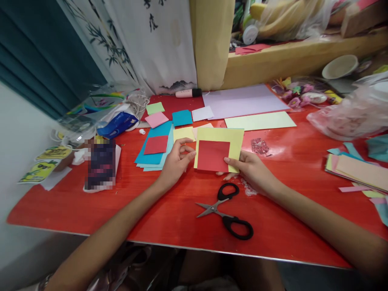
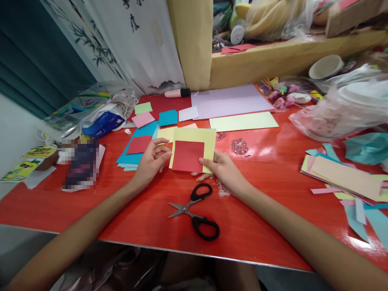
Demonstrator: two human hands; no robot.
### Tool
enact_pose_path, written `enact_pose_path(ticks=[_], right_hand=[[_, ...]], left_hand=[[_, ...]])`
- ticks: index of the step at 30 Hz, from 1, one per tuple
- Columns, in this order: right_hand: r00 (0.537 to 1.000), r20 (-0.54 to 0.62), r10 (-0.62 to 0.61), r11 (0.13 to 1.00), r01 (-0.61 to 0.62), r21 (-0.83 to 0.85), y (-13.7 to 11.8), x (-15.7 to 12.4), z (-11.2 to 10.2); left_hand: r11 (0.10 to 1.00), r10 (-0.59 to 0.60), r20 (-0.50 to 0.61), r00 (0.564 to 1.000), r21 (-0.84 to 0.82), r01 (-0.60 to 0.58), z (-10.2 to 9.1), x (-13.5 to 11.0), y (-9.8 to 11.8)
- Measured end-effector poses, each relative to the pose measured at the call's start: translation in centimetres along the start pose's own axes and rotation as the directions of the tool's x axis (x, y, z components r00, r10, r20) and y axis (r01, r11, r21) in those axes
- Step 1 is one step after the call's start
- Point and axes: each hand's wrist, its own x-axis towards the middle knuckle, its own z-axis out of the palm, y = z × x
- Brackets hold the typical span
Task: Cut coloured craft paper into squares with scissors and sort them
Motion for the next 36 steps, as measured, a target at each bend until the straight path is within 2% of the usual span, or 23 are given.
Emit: enact_pose_path(ticks=[2, 6, 12, 17, 23, 26, 30, 36], right_hand=[[1.000, -0.011, 0.008, 1.000, -0.008, 0.017, 0.0, 0.0, 0.0], [0.999, -0.035, 0.008, 1.000, -0.007, 0.014, -0.1, 0.0, 0.0], [0.999, -0.041, -0.015, 1.000, 0.015, 0.002, 0.0, 0.0, 0.0], [0.998, -0.063, -0.004, 1.000, 0.003, -0.015, -0.1, -0.1, 0.2], [0.997, -0.070, -0.019, 1.000, 0.019, 0.007, 0.1, 0.0, 0.1], [0.997, -0.071, -0.033, 0.999, 0.036, 0.032, 0.1, 0.0, 0.0], [0.998, -0.058, -0.040, 0.998, 0.043, 0.051, 0.0, -0.1, 0.0], [0.999, -0.030, -0.037, 0.999, 0.038, 0.038, 0.0, -0.2, 0.0]], left_hand=[[0.998, 0.020, -0.006, 1.000, 0.067, -0.020, -0.1, -0.1, 0.1], [0.987, -0.043, -0.006, 0.999, 0.155, 0.044, 0.0, -0.2, 0.2], [0.974, -0.169, 0.004, 0.986, 0.154, 0.167, 0.2, 0.1, 0.4], [0.963, -0.247, 0.096, 0.964, 0.139, 0.233, 0.5, 0.0, 1.1], [0.967, -0.251, -0.002, 0.968, -0.053, 0.250, 0.7, -0.2, 0.9], [0.954, -0.275, 0.076, 0.958, -0.104, 0.282, 0.3, -0.2, 0.8], [0.944, -0.248, 0.194, 0.949, -0.171, 0.282, -0.1, -0.2, 0.7], [0.936, -0.246, 0.217, 0.945, -0.198, 0.290, 0.0, -0.3, 0.6]])
